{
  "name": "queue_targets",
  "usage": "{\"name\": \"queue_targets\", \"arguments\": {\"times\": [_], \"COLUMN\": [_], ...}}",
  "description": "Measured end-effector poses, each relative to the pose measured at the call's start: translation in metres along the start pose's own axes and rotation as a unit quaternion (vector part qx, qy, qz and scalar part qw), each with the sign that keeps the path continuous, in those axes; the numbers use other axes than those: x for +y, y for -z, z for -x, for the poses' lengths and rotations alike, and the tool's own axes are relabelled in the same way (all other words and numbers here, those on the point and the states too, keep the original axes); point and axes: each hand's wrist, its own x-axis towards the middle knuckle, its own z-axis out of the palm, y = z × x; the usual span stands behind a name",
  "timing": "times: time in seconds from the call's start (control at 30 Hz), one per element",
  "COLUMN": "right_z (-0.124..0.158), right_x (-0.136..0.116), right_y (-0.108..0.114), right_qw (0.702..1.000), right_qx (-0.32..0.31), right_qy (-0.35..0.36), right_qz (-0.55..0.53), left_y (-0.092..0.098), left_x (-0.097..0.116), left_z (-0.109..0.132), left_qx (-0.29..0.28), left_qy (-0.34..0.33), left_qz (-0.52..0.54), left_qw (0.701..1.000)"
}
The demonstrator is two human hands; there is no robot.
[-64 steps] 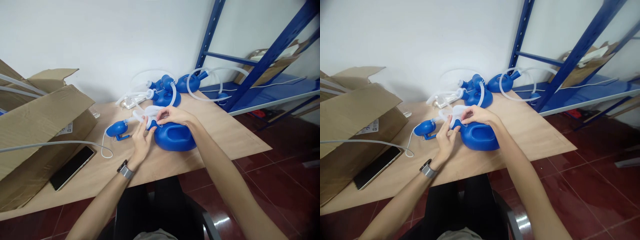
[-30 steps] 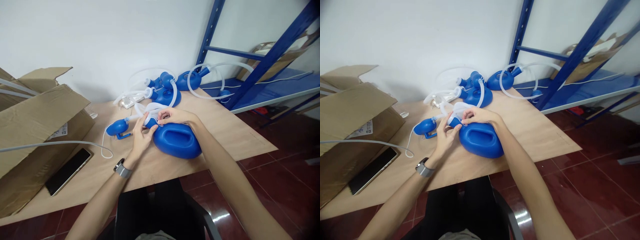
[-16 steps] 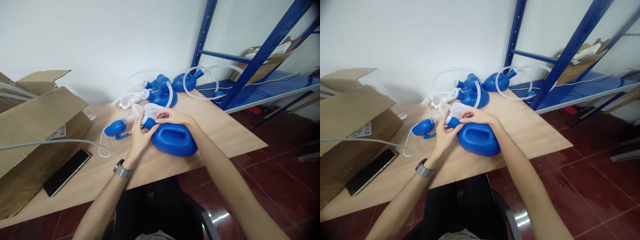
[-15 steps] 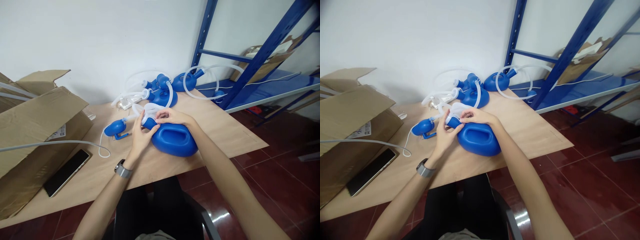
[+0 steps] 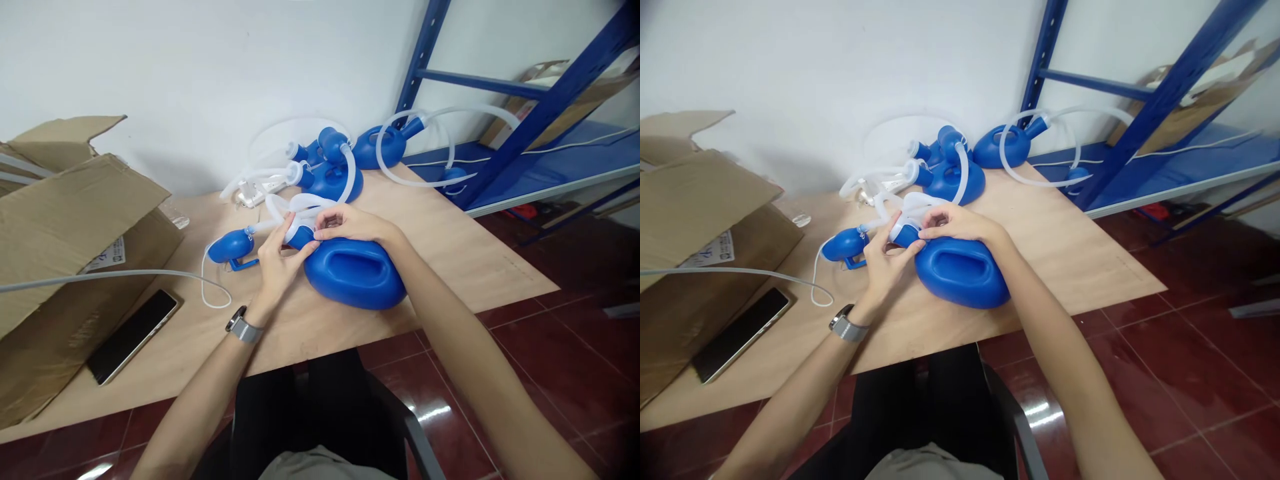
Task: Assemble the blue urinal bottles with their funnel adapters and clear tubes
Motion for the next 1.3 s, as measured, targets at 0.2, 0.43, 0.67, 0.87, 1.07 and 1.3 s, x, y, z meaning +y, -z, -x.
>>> {"name": "queue_targets", "arguments": {"times": [0.2,0.43,0.67,0.87,1.07,1.3], "right_z": [0.005,0.01,0.008,0.007,0.01,0.013], "right_x": [0.004,-0.002,0.001,0.002,-0.002,-0.003], "right_y": [0.002,0.0,0.0,-0.001,-0.002,0.0], "right_qw": [1.0,0.999,0.998,0.998,0.998,0.999], "right_qx": [0.022,0.036,0.039,0.034,0.03,0.013], "right_qy": [0.011,-0.003,-0.027,-0.022,-0.018,-0.001], "right_qz": [0.008,-0.004,-0.034,-0.045,-0.044,-0.042], "left_y": [0.021,0.031,0.026,0.025,0.029,0.026], "left_x": [0.015,0.05,0.06,0.055,0.056,0.047], "left_z": [-0.008,-0.027,-0.071,-0.081,-0.077,-0.073], "left_qx": [-0.062,0.033,-0.229,-0.314,-0.321,-0.309], "left_qy": [0.044,-0.005,-0.096,-0.1,-0.076,-0.113], "left_qz": [-0.001,-0.166,-0.198,-0.201,-0.151,-0.169], "left_qw": [0.997,0.986,0.948,0.923,0.932,0.929]}}
